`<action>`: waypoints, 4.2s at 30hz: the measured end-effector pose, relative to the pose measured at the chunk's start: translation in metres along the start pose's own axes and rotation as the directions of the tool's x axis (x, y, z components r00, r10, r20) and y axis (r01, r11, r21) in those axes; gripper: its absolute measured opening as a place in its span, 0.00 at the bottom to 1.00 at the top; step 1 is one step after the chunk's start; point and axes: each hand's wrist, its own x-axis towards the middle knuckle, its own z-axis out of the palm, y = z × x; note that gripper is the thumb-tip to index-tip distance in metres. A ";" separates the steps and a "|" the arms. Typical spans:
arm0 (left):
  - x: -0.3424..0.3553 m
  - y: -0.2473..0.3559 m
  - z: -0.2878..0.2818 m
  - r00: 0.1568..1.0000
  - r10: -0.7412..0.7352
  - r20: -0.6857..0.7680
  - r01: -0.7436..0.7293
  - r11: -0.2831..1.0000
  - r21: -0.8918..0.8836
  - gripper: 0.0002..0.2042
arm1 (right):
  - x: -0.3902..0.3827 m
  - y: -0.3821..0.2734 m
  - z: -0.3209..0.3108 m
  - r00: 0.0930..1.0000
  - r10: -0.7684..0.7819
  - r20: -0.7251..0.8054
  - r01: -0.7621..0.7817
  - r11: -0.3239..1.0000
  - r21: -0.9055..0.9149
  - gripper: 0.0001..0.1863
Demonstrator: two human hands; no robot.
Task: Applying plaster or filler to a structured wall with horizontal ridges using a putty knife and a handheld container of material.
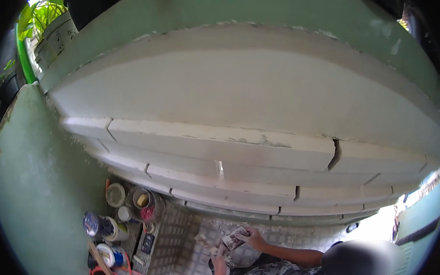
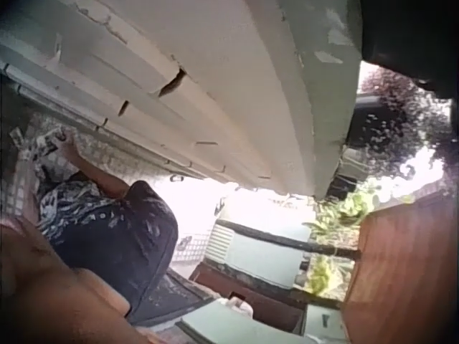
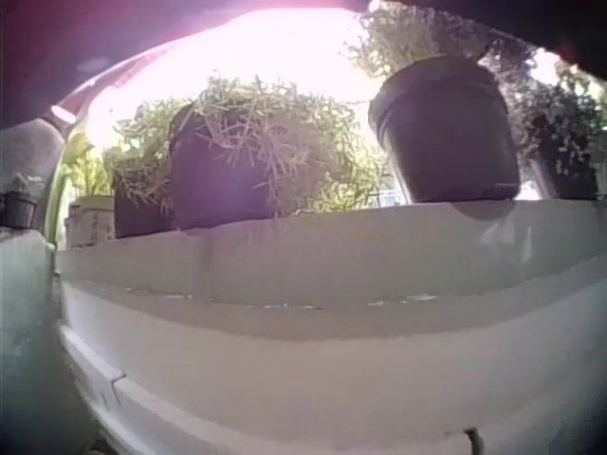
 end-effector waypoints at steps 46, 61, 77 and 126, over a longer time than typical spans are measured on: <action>-0.399 -0.166 0.047 0.885 0.269 -0.381 -0.148 0.937 0.318 0.11 | -0.270 -0.149 -0.202 0.363 -0.176 0.915 0.700 0.700 -0.143 0.16; -0.357 -0.051 0.078 0.930 0.307 -0.204 -0.291 0.951 0.102 0.17 | -0.204 -0.201 -0.173 0.648 0.017 0.762 0.054 0.996 -0.067 0.08; -0.264 -0.030 0.100 0.901 0.346 -0.261 -0.220 0.884 0.413 0.14 | -0.091 -0.198 -0.135 0.462 0.106 0.880 -0.316 0.947 0.052 0.14; 0.044 0.240 -0.288 0.899 0.425 -0.109 -0.325 0.812 0.485 0.24 | 0.053 -0.146 0.391 0.341 0.342 0.875 -0.893 0.407 0.189 0.23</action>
